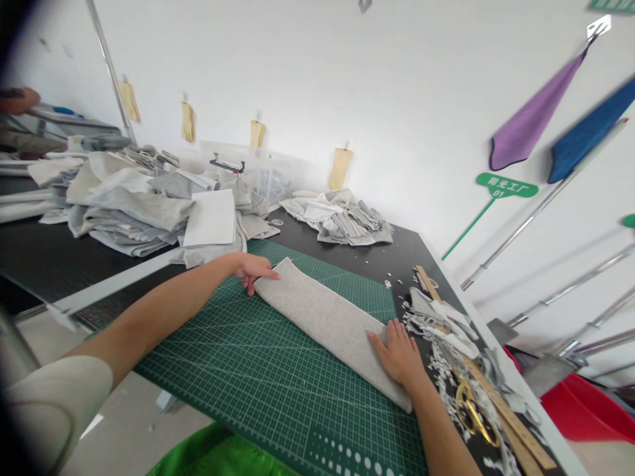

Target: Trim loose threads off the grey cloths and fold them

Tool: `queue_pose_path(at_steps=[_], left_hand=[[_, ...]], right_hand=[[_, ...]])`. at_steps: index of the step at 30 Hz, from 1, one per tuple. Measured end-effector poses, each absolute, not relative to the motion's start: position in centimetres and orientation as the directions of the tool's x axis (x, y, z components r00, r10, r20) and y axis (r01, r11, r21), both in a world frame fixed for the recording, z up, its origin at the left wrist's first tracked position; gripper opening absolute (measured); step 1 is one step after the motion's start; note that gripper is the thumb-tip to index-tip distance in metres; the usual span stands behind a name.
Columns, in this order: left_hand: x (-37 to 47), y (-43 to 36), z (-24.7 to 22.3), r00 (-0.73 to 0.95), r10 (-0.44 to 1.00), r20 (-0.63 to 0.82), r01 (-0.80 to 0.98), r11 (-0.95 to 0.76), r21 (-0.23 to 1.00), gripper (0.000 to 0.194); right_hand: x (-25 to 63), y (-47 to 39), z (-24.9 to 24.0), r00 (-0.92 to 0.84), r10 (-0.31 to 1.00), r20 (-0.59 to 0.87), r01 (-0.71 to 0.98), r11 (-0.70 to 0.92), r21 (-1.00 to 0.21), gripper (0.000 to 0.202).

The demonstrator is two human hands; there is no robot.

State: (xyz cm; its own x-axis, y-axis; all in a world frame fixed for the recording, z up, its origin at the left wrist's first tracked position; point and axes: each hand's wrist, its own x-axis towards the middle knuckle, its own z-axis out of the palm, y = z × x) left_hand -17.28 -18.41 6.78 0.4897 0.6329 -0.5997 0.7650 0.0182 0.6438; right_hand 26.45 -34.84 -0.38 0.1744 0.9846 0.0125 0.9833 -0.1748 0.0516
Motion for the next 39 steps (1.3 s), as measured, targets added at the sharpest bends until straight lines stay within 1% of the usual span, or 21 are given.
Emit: queue_pose_path(at_steps=[5, 8, 11, 13, 15, 20, 23, 26, 28, 30, 33, 36, 39], left_hand=[[-16.8, -17.9, 6.0, 0.470, 0.702, -0.535, 0.678, 0.100, 0.728, 0.058], [-16.6, -17.9, 5.9, 0.460, 0.733, -0.501, 0.683, 0.068, 0.727, 0.051], [-16.4, -18.3, 5.9, 0.486, 0.739, -0.467, 0.676, 0.020, 0.736, 0.037], [-16.3, -18.5, 6.0, 0.511, 0.747, -0.425, 0.654, -0.017, 0.757, 0.028], [-16.1, -18.8, 6.4, 0.529, 0.763, -0.372, 0.626, -0.054, 0.778, 0.023], [-15.8, -19.4, 7.9, 0.537, 0.809, -0.238, 0.565, -0.137, 0.813, 0.031], [-15.3, -20.0, 8.8, 0.508, 0.851, -0.137, 0.539, -0.190, 0.820, 0.036], [-14.5, -20.6, 9.5, 0.431, 0.898, 0.091, 0.528, -0.333, 0.781, 0.035], [-13.9, -21.1, 10.0, 0.382, 0.890, 0.250, 0.532, -0.433, 0.727, 0.030], [-13.2, -21.7, 10.5, 0.341, 0.871, 0.355, 0.546, -0.491, 0.679, 0.026], [-12.0, -23.0, 11.7, 0.297, 0.826, 0.479, 0.553, -0.558, 0.619, 0.022], [-10.5, -24.7, 13.4, 0.299, 0.756, 0.582, 0.513, -0.642, 0.570, 0.019], [-8.3, -26.6, 15.3, 0.361, 0.707, 0.608, 0.474, -0.701, 0.533, 0.019]], right_hand=[[26.3, -34.9, -0.3, 0.182, 0.983, 0.015, 0.982, -0.182, 0.052, 0.082], [26.4, -34.9, -0.4, 0.181, 0.983, 0.020, 0.983, -0.182, 0.036, 0.083], [26.4, -34.9, -0.4, 0.171, 0.985, 0.035, 0.985, -0.172, 0.022, 0.082], [26.4, -34.9, -0.5, 0.169, 0.985, 0.038, 0.985, -0.170, 0.017, 0.081], [26.5, -34.9, -0.5, 0.171, 0.985, 0.033, 0.985, -0.172, 0.022, 0.082], [26.5, -34.9, -0.5, 0.169, 0.985, 0.029, 0.984, -0.170, 0.047, 0.082], [26.4, -34.9, -0.5, 0.176, 0.984, 0.022, 0.983, -0.177, 0.053, 0.082], [26.3, -34.9, -0.4, 0.184, 0.983, 0.017, 0.981, -0.184, 0.054, 0.081], [26.2, -34.9, -0.3, 0.189, 0.982, 0.019, 0.980, -0.190, 0.057, 0.081], [26.2, -35.0, -0.2, 0.190, 0.982, 0.020, 0.980, -0.191, 0.059, 0.080], [26.1, -35.0, -0.1, 0.187, 0.982, 0.014, 0.981, -0.188, 0.053, 0.080], [26.1, -35.0, -0.2, 0.189, 0.982, 0.017, 0.981, -0.190, 0.032, 0.081], [26.4, -34.8, -0.4, 0.192, 0.980, 0.040, 0.981, -0.191, -0.044, 0.081]])
